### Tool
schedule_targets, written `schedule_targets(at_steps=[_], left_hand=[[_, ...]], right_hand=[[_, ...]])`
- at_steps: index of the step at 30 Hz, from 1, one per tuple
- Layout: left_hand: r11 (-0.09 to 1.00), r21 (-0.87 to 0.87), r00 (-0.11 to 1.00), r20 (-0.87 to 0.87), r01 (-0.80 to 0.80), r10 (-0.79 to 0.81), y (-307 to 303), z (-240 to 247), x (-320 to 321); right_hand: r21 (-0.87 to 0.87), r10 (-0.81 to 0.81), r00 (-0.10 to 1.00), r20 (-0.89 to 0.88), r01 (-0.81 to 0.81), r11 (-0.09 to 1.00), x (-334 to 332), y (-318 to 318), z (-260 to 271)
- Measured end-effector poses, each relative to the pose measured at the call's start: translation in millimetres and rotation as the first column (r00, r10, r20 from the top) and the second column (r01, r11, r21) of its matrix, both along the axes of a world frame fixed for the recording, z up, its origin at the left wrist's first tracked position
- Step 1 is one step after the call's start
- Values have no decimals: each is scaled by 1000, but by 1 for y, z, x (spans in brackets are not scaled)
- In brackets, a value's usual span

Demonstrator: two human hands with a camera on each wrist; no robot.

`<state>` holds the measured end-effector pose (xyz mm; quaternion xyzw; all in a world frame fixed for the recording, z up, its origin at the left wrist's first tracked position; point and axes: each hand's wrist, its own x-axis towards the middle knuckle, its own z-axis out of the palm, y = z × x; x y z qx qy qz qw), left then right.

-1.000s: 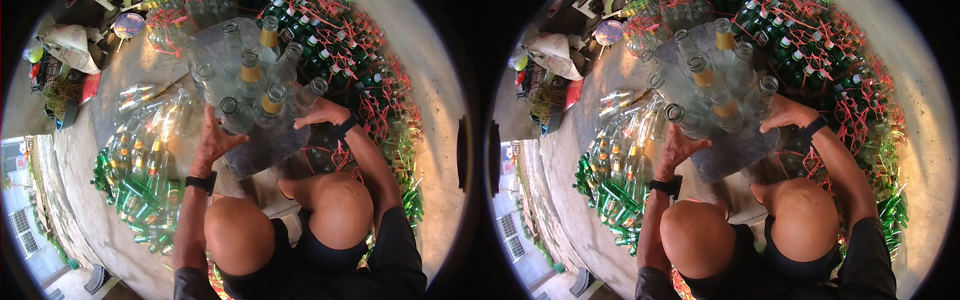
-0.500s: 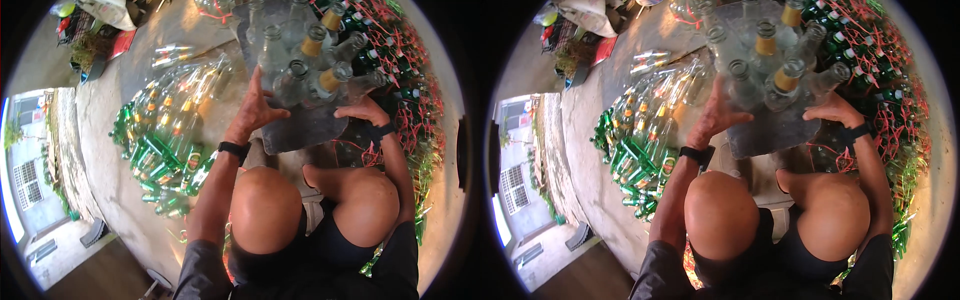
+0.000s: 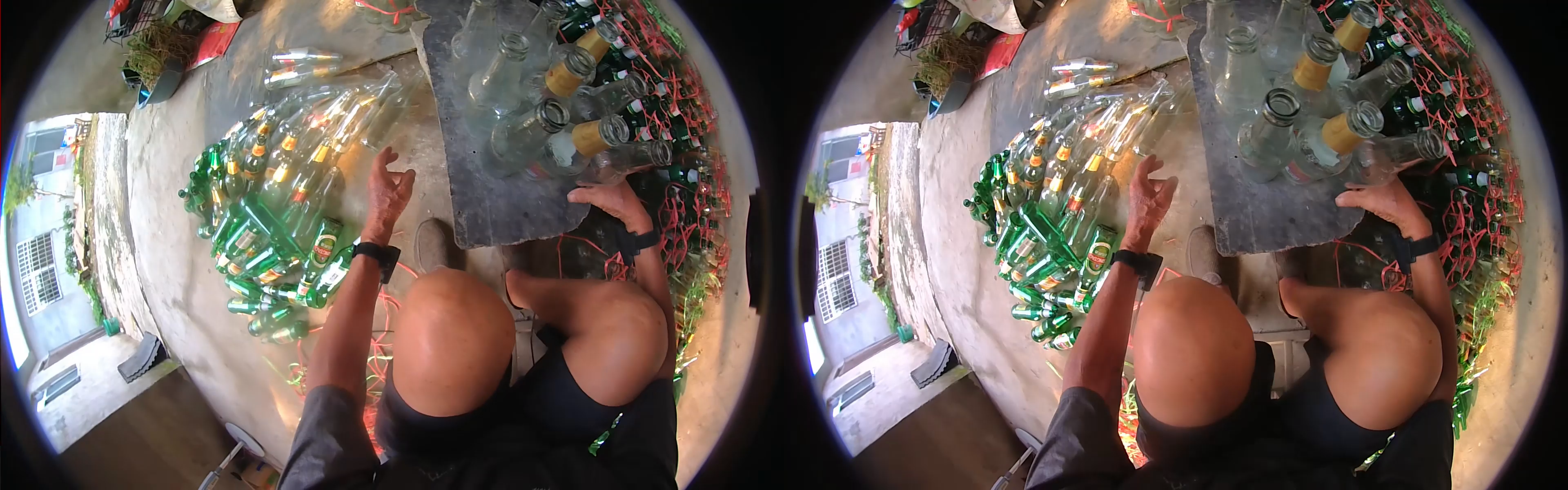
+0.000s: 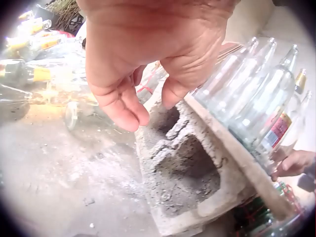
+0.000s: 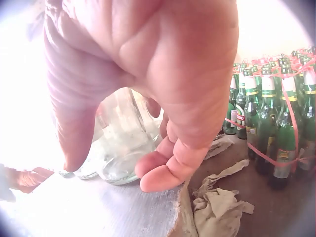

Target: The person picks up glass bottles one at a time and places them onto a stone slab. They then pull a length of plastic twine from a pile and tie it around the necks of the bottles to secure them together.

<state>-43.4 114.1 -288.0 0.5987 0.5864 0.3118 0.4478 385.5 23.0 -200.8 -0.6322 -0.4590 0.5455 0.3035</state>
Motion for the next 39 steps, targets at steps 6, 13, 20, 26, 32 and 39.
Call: schedule_targets(at_steps=[6, 13, 20, 26, 32, 39], left_hand=[[995, 26, 874, -476, -98, 98, 27, -47, -31], [996, 80, 775, -626, -41, 82, 70, -57, -32], [994, 105, 673, -735, -15, 88, 88, -76, -19], [999, 28, 654, -756, -20, 34, 77, -74, -10], [997, 66, 642, -766, 46, 20, 68, -82, -6], [993, 99, 661, -750, 66, 31, 47, -83, -5]], right_hand=[[-136, 51, 975, 217, -22, 990, 4, -14, -4], [-158, -47, 948, 314, 101, 982, -9, -36, -3], [-181, -100, 926, 363, 176, 968, -21, -40, 10], [-45, -106, 921, 374, 132, 990, -14, -45, -1], [-66, -89, 929, 360, 120, 991, -9, -52, -10], [-144, -92, 923, 375, 156, 977, -10, -50, -8]])
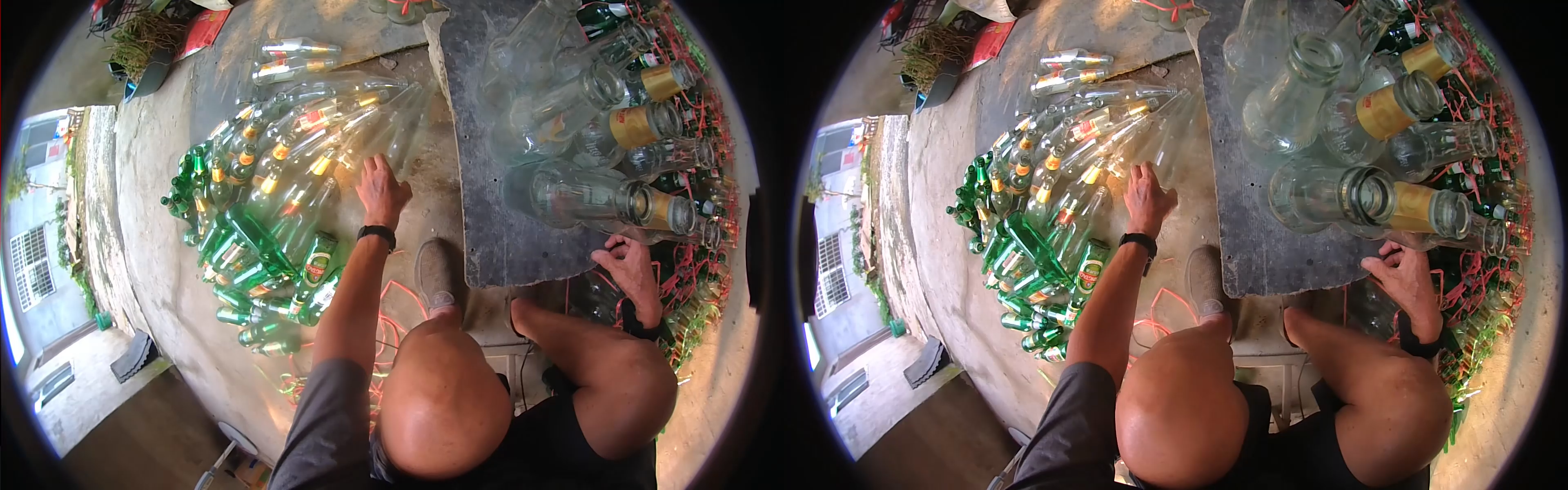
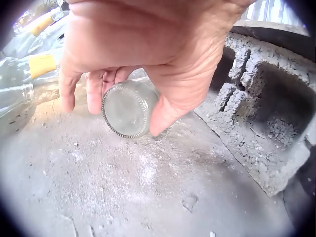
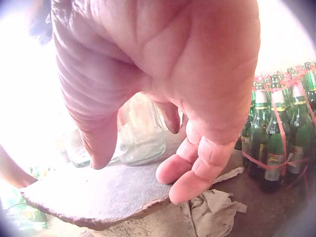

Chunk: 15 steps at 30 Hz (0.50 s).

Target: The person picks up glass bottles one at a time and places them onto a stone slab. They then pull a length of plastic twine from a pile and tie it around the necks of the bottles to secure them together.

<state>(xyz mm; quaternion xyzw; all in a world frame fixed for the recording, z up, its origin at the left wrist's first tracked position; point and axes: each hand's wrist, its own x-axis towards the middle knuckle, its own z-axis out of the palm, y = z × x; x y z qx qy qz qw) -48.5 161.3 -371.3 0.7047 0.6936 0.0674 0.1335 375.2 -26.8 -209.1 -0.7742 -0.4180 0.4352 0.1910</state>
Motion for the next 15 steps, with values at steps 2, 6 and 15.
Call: schedule_targets(at_steps=[2, 6, 15], left_hand=[[1000, -21, 1000, 16, -7, 7, -10, 2, -5], [995, -95, 999, 36, -7, 10, -29, 4, -13], [957, -286, 999, -28, -52, 46, -54, 26, -20]], right_hand=[[25, 12, 1000, 12, -12, 1000, 0, -1, -1], [3, 19, 1000, 11, -19, 1000, 1, 0, 3], [-79, 45, 998, 32, -42, 996, 7, -2, 3]])
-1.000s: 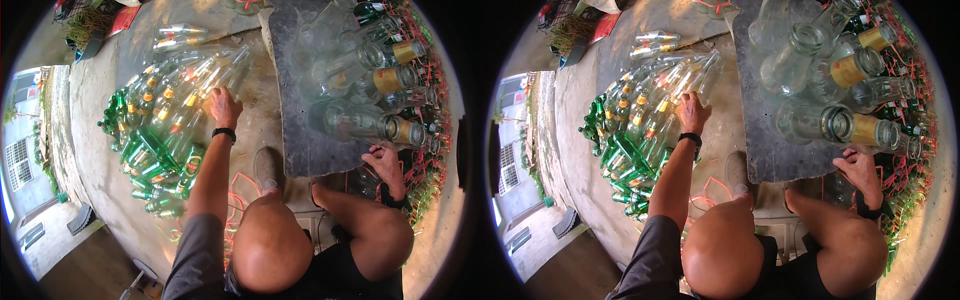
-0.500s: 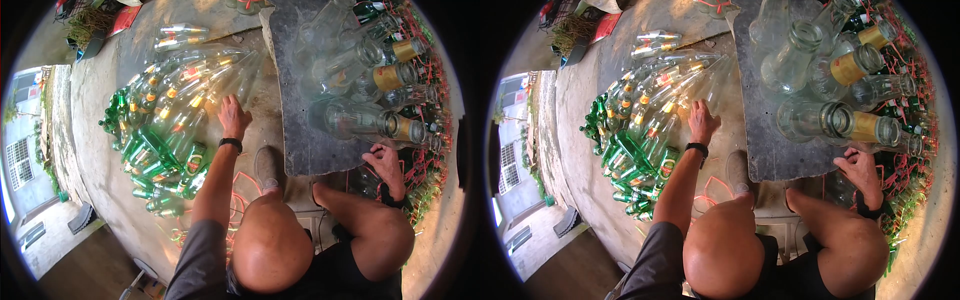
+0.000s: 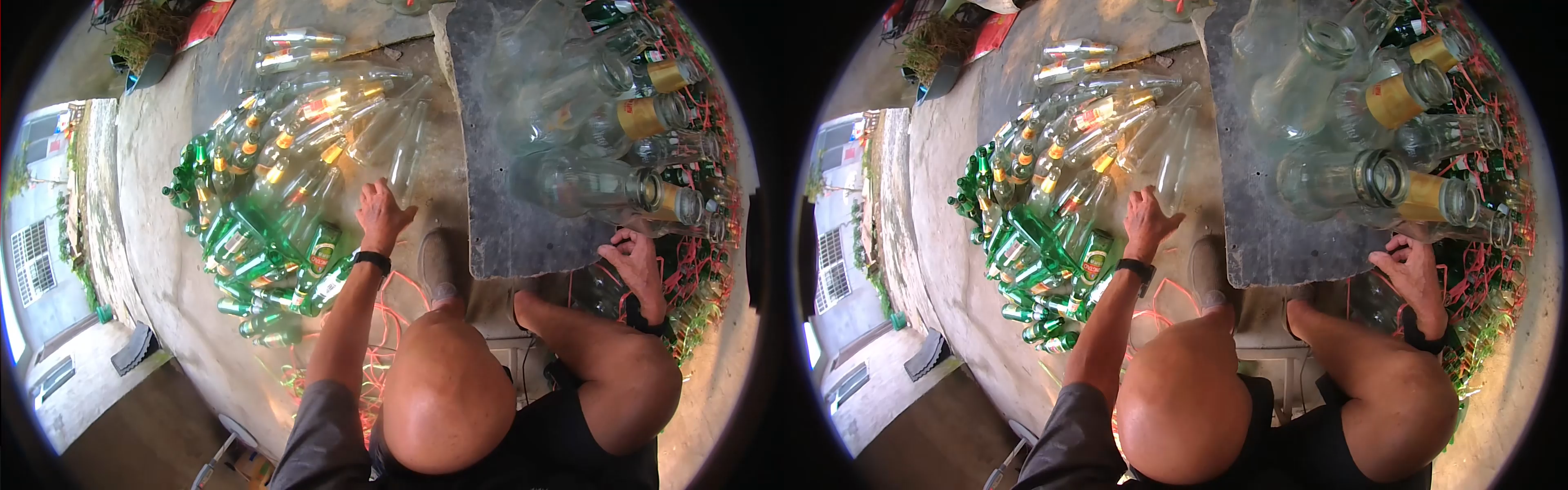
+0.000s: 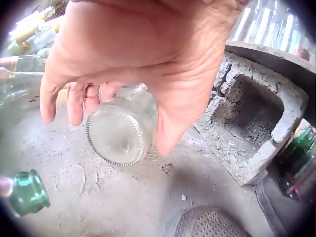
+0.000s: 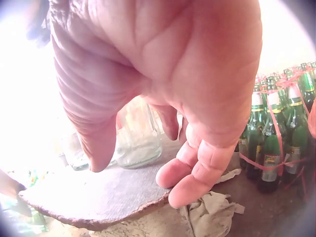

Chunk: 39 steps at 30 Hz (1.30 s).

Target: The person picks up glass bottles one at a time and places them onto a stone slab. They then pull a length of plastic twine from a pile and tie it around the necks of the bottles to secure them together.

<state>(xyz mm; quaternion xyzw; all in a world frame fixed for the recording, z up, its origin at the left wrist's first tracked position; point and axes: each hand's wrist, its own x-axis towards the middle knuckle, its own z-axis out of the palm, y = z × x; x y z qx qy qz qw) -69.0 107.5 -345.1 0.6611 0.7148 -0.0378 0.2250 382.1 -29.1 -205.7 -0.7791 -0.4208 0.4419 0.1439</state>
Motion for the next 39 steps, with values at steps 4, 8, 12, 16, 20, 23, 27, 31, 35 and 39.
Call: schedule_targets(at_steps=[4, 8, 12, 16, 20, 23, 27, 31, 35, 39], left_hand=[[982, 191, 993, 117, -9, -14, 25, -33, 14], [985, 163, 991, 128, -54, 33, 42, -42, 37], [993, 101, 985, 165, -59, 41, 42, -41, 33], [987, 97, 923, 377, -128, 83, 29, -23, 15], [948, 232, 863, 499, -219, 77, 12, -3, -3], [908, 318, 837, 544, -272, 61, 6, 4, -15], [902, 264, 795, 593, -341, 127, 1, 27, -16], [871, 280, 731, 672, -403, 122, -6, 13, -20], [851, 282, 672, 733, -443, 107, -18, -7, -29], [835, 302, 653, 752, -461, 88, -25, -16, -38]], right_hand=[[-41, -3, 999, 39, 5, 999, -14, 9, 19], [-60, -25, 1000, 2, 25, 998, -7, 8, 12], [-59, -14, 1000, 8, 14, 998, -8, 9, 14], [-48, -6, 1000, 16, 7, 999, -9, 10, 14], [32, -9, 1000, 1, 9, 999, -5, 2, 2], [140, -3, 1000, 11, 1, 990, -3, -5, -3], [163, 20, 999, -47, -12, 987, -18, -2, 19], [68, 58, 994, -87, -52, 996, -31, 3, 53], [162, 45, 997, -64, -34, 986, -22, -2, 27], [255, 42, 997, -63, -25, 967, -18, -6, 12]])
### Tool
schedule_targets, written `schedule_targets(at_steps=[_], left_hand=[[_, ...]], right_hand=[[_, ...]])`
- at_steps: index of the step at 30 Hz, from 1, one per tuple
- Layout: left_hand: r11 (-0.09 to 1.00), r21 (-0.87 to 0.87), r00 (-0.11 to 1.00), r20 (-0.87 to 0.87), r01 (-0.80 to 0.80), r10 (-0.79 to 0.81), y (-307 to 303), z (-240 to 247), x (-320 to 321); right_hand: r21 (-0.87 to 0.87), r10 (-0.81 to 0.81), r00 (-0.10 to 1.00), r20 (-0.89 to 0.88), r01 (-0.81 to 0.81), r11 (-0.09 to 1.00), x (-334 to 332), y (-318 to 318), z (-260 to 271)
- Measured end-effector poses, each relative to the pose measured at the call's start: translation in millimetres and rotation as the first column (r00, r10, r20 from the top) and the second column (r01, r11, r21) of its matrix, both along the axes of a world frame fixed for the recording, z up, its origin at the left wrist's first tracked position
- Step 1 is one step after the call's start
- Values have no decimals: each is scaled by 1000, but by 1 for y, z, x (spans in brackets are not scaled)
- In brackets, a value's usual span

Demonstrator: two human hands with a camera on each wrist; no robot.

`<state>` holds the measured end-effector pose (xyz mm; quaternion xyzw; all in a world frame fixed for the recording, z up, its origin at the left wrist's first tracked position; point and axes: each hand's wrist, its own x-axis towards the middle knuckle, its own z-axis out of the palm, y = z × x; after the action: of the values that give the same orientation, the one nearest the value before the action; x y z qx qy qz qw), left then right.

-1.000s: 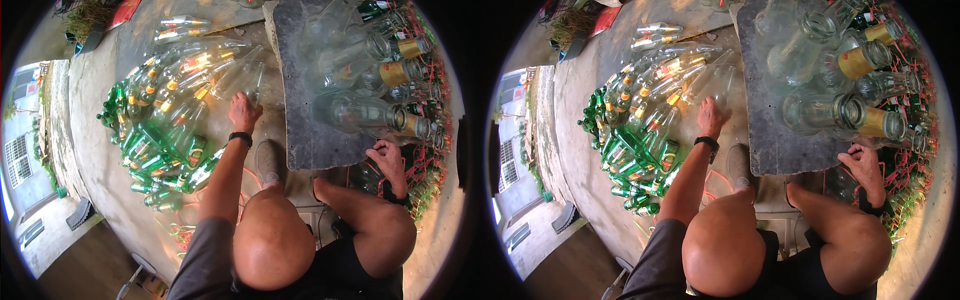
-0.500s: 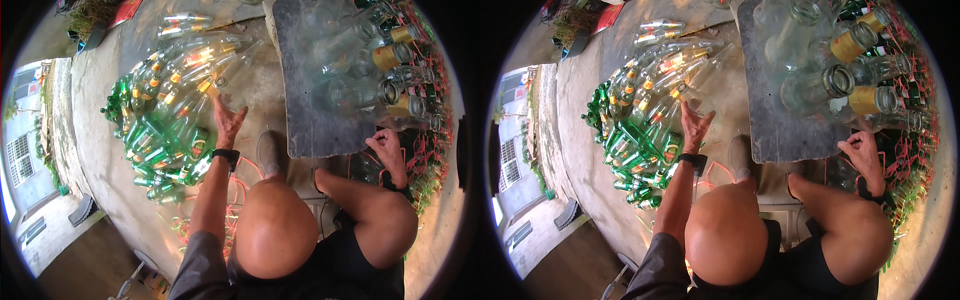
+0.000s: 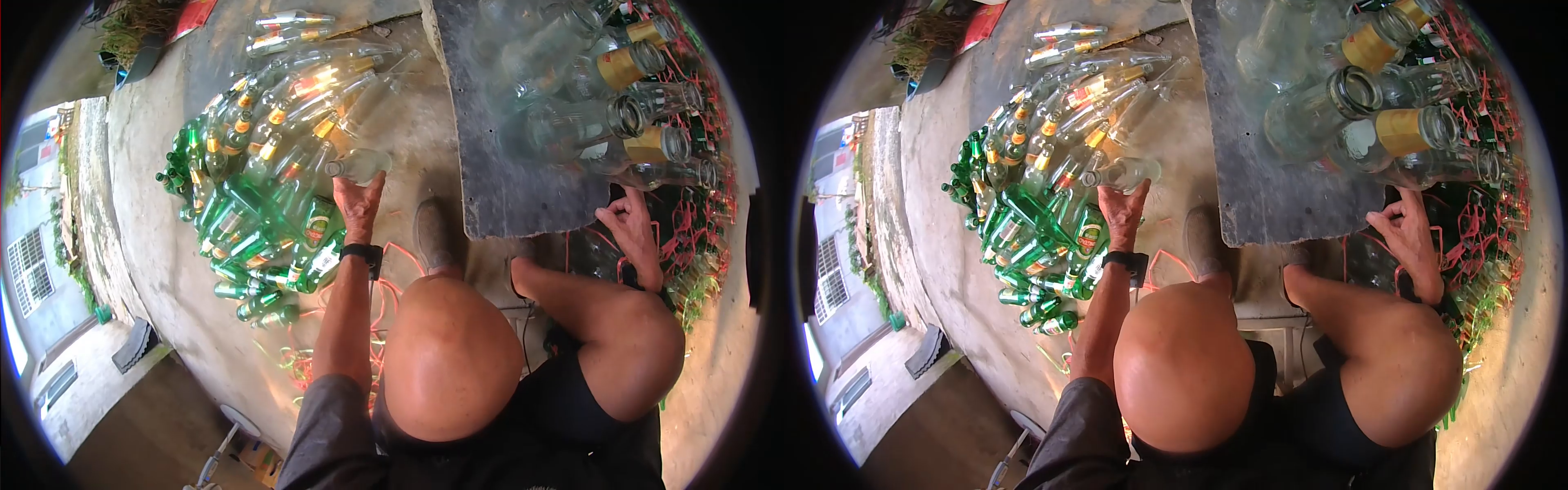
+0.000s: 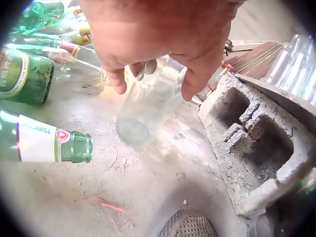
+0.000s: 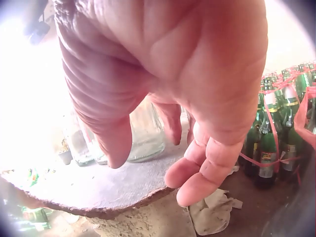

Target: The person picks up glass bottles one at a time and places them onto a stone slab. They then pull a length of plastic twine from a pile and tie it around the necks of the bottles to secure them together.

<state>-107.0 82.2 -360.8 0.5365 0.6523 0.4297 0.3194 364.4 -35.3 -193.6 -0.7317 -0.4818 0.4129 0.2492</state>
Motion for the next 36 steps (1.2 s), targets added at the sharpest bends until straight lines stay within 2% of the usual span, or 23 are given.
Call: schedule_targets(at_steps=[2, 7, 12, 14, 16, 18, 19, 20, 22, 23, 26, 27, 28, 29, 31, 33, 36], left_hand=[[999, 27, 999, -36, 17, -16, -2, 3, -4], [994, -106, 995, 102, 29, -18, -2, 25, 0], [975, -219, 994, -86, 46, -66, -14, 26, -12], [993, -115, 999, -48, -27, 22, -26, 25, -14], [988, -136, 995, -80, -66, 55, -47, 30, -28], [984, -169, 997, 39, -58, 65, -73, 34, -45], [979, -193, 996, 40, -70, 80, -92, 47, -49], [971, -229, 994, 57, -75, 91, -113, 41, -62], [924, -373, 977, 146, -88, 152, -156, 73, -63], [918, -389, 984, 121, -77, 134, -183, 63, -73], [867, -497, 988, 121, -27, 100, -253, 38, -94], [848, -529, 997, 41, -37, 69, -269, 29, -97], [833, -549, 998, -37, -69, 58, -283, 17, -98], [842, -537, 996, -86, -57, 13, -287, 20, -95], [848, -528, 991, -132, -48, -26, -291, 19, -91], [871, -491, 957, -260, -16, -129, -286, 19, -85], [855, -519, 965, -227, -5, -133, -278, 12, -76]], right_hand=[[31, 4, 1000, -13, -4, 1000, 0, -1, -2], [22, -15, 1000, 2, 15, 1000, 7, -7, -1], [28, 13, 1000, 26, -14, 1000, 2, -14, 16], [-17, 4, 1000, 27, -3, 1000, 4, -17, 21], [37, 48, 999, 19, -49, 998, 19, -28, 11], [12, 26, 1000, -17, -26, 1000, 25, -37, 13], [17, 15, 1000, -14, -15, 1000, 35, -43, 6], [20, 23, 1000, -21, -23, 1000, 45, -48, 3], [-51, 16, 1000, 2, -16, 999, 56, -58, 0], [-140, -54, 998, 12, 55, 989, 54, -60, 5], [-222, -90, 993, -82, 70, 973, 71, -70, 5], [-219, -79, 993, -83, 59, 974, 71, -69, 9], [-258, -22, 999, 36, 30, 966, 73, -67, 15], [-302, 40, 988, 152, 8, 953, 71, -66, 20], [-292, 54, 986, 156, -6, 956, 68, -67, 25], [-273, 56, 984, 170, -8, 962, 68, -70, 35], [-235, 52, 980, 192, -5, 972, 69, -70, 49]])
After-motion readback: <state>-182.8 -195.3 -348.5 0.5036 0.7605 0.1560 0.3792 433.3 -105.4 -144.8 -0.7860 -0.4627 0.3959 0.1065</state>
